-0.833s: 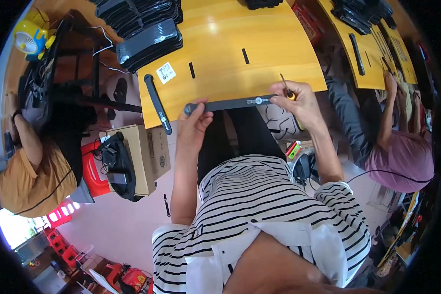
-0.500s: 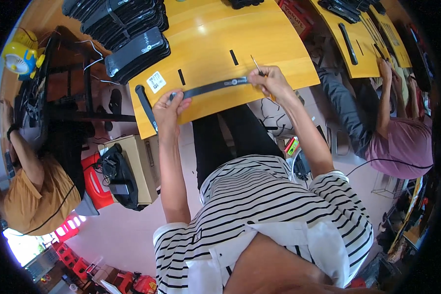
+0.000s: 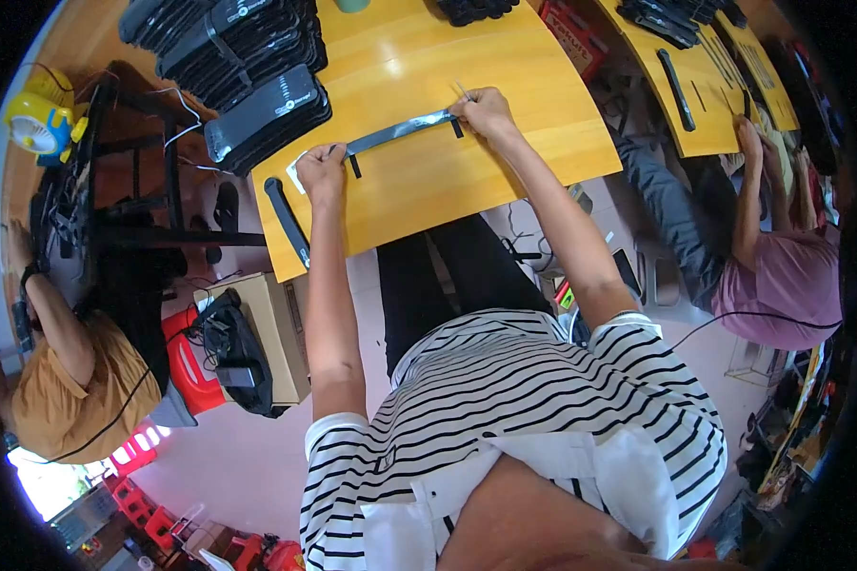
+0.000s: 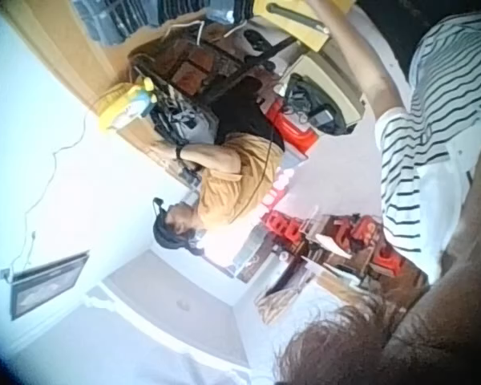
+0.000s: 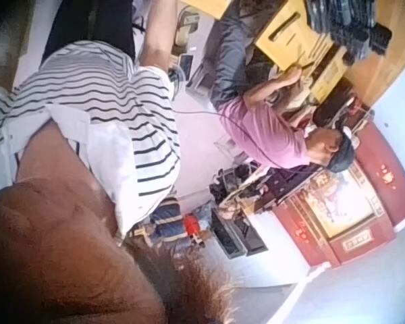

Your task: Assembling or inspecting leather straps with hardware using a small tool at a workshop desk.

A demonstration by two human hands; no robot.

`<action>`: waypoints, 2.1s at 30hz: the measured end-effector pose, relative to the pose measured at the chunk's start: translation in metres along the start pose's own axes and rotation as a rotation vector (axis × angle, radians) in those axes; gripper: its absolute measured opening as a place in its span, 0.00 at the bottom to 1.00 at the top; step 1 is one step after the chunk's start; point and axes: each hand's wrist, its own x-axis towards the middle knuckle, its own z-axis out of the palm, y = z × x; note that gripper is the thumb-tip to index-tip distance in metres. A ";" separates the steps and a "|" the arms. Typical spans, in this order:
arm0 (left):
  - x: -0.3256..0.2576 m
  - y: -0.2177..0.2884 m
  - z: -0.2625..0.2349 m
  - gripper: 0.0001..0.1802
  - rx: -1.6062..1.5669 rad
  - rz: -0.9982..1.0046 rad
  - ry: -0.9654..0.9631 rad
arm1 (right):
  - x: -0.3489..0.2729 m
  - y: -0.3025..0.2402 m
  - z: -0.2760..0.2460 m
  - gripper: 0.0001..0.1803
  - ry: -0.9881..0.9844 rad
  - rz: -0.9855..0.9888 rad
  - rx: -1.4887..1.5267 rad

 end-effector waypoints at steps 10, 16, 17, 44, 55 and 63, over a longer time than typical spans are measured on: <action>0.002 -0.009 0.005 0.06 0.191 0.176 0.105 | 0.000 -0.003 0.002 0.09 0.094 0.120 -0.169; -0.006 0.002 0.004 0.06 0.313 0.196 0.149 | -0.007 -0.008 0.002 0.08 0.086 0.093 -0.252; -0.007 0.001 0.005 0.06 0.314 0.196 0.150 | -0.008 -0.009 0.004 0.08 0.085 0.093 -0.252; -0.004 -0.003 0.003 0.11 0.424 0.184 0.271 | -0.004 -0.006 -0.003 0.07 0.054 -0.020 -0.369; -0.101 0.014 -0.109 0.22 0.882 0.223 0.480 | -0.135 0.029 -0.056 0.06 -0.027 -0.174 0.156; -0.114 -0.018 -0.121 0.11 0.160 -0.229 0.159 | -0.201 0.032 -0.008 0.04 -0.263 -0.301 0.065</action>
